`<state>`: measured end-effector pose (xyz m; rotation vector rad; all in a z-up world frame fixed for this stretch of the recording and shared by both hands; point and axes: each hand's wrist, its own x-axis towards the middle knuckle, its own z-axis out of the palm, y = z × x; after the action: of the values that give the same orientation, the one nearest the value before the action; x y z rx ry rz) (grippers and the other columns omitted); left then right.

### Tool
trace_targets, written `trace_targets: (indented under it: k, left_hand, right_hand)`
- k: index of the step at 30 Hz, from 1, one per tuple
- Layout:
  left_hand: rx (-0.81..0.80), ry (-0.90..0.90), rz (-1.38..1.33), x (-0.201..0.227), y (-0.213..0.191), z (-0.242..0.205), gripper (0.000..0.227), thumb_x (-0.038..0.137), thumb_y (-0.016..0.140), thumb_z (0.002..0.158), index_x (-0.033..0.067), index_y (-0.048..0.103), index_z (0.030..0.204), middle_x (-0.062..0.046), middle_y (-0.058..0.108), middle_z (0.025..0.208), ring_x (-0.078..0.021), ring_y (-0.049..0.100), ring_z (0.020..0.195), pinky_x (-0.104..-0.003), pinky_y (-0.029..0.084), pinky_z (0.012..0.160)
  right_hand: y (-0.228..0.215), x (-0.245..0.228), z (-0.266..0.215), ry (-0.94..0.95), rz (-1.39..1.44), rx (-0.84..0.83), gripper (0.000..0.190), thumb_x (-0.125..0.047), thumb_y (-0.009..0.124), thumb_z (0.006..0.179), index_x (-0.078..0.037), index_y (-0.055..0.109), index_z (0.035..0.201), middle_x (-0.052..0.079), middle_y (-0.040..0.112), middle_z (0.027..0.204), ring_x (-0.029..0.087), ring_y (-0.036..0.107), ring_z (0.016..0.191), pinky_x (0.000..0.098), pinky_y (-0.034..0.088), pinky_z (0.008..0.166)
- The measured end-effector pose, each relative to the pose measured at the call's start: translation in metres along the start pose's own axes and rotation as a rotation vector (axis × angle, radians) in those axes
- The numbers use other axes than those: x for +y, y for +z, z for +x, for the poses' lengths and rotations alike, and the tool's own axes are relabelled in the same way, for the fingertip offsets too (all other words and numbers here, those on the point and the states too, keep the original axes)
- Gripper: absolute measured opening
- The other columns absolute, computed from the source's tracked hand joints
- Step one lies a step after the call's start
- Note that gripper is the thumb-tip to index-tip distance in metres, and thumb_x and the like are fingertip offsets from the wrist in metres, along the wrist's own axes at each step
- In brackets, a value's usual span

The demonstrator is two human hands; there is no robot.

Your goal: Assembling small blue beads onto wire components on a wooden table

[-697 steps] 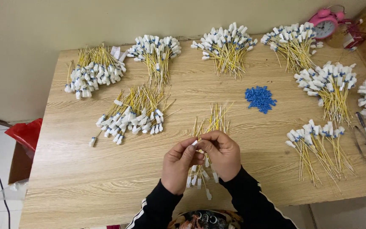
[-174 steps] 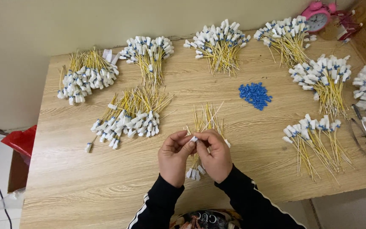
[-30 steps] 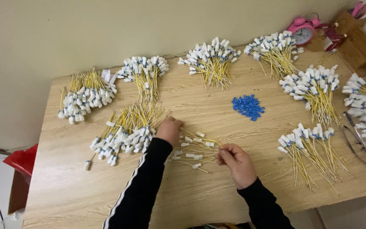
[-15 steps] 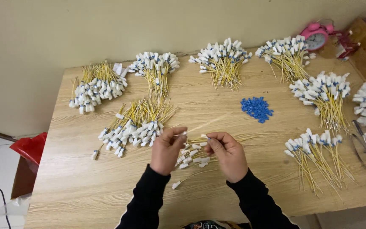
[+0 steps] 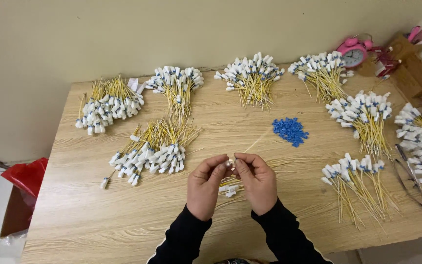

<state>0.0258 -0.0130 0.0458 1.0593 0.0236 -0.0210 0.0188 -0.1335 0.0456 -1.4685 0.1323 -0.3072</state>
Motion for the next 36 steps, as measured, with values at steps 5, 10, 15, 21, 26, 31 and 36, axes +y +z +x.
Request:
trace_targets:
  k: [5, 10, 15, 21, 26, 31, 36]
  left_hand:
    - [0.046, 0.021, -0.087, -0.015, -0.002, 0.000, 0.024, -0.011, 0.069, 0.080, -0.0014, 0.068, 0.102, -0.014, 0.072, 0.097, -0.0190, 0.068, 0.088, -0.031, 0.058, 0.082]
    - [0.085, 0.010, -0.074, -0.009, 0.004, -0.004, 0.029, -0.014, 0.069, 0.076, -0.0011, 0.066, 0.102, -0.017, 0.071, 0.102, -0.0227, 0.069, 0.094, -0.036, 0.061, 0.086]
    - [0.117, -0.004, -0.125, -0.024, -0.002, -0.003, 0.032, -0.015, 0.072, 0.073, -0.0007, 0.065, 0.101, -0.018, 0.072, 0.096, -0.0217, 0.070, 0.091, -0.033, 0.059, 0.084]
    - [0.192, -0.044, -0.206, -0.028, -0.006, 0.000, 0.033, -0.013, 0.072, 0.072, -0.0006, 0.064, 0.101, -0.023, 0.072, 0.100, -0.0256, 0.070, 0.095, -0.037, 0.060, 0.082]
    - [0.210, -0.059, -0.098, -0.012, 0.000, -0.004, 0.030, -0.012, 0.072, 0.073, -0.0018, 0.065, 0.100, -0.022, 0.072, 0.098, -0.0254, 0.070, 0.092, -0.037, 0.062, 0.079]
    - [0.210, -0.028, 0.042, -0.021, -0.012, 0.002, 0.034, -0.003, 0.075, 0.078, -0.0010, 0.065, 0.111, -0.017, 0.073, 0.097, -0.0195, 0.070, 0.084, -0.033, 0.062, 0.073]
    - [0.268, 0.099, 0.808, 0.028, -0.008, 0.026, 0.023, 0.022, 0.078, 0.081, 0.0152, 0.071, 0.103, -0.011, 0.074, 0.095, -0.0298, 0.071, 0.094, -0.045, 0.056, 0.085]
  right_hand:
    - [0.004, 0.004, -0.001, 0.003, 0.085, -0.006, 0.014, -0.007, 0.064, 0.089, -0.001, 0.068, 0.101, 0.009, 0.070, 0.088, 0.013, 0.066, 0.079, 0.0277, 0.061, 0.076]
    - [0.004, -0.003, -0.002, -0.054, -0.025, -0.006, 0.011, -0.009, 0.065, 0.089, -0.004, 0.070, 0.098, 0.004, 0.070, 0.088, 0.009, 0.063, 0.080, 0.0230, 0.054, 0.073]
    - [0.008, -0.018, -0.006, -0.349, -0.289, -0.014, 0.011, -0.009, 0.059, 0.092, -0.006, 0.068, 0.098, 0.005, 0.066, 0.093, 0.014, 0.064, 0.085, 0.0243, 0.050, 0.074]
    - [0.012, -0.015, -0.013, -0.441, -0.313, -0.049, 0.019, -0.003, 0.054, 0.092, -0.003, 0.065, 0.107, 0.009, 0.060, 0.101, 0.018, 0.061, 0.094, 0.0266, 0.050, 0.082]
    - [0.012, -0.004, -0.015, -0.409, -0.290, -0.034, 0.020, -0.002, 0.055, 0.092, -0.006, 0.067, 0.108, 0.008, 0.058, 0.104, 0.018, 0.059, 0.100, 0.0271, 0.048, 0.088]
    - [0.013, -0.004, -0.011, -0.401, -0.189, -0.090, 0.022, 0.003, 0.055, 0.091, 0.002, 0.068, 0.109, 0.015, 0.059, 0.093, 0.024, 0.064, 0.081, 0.0355, 0.055, 0.072]
    - [0.003, 0.032, 0.011, -0.467, -0.314, -0.109, 0.031, 0.009, 0.056, 0.086, 0.004, 0.063, 0.115, 0.019, 0.057, 0.102, 0.030, 0.062, 0.089, 0.0391, 0.054, 0.076]
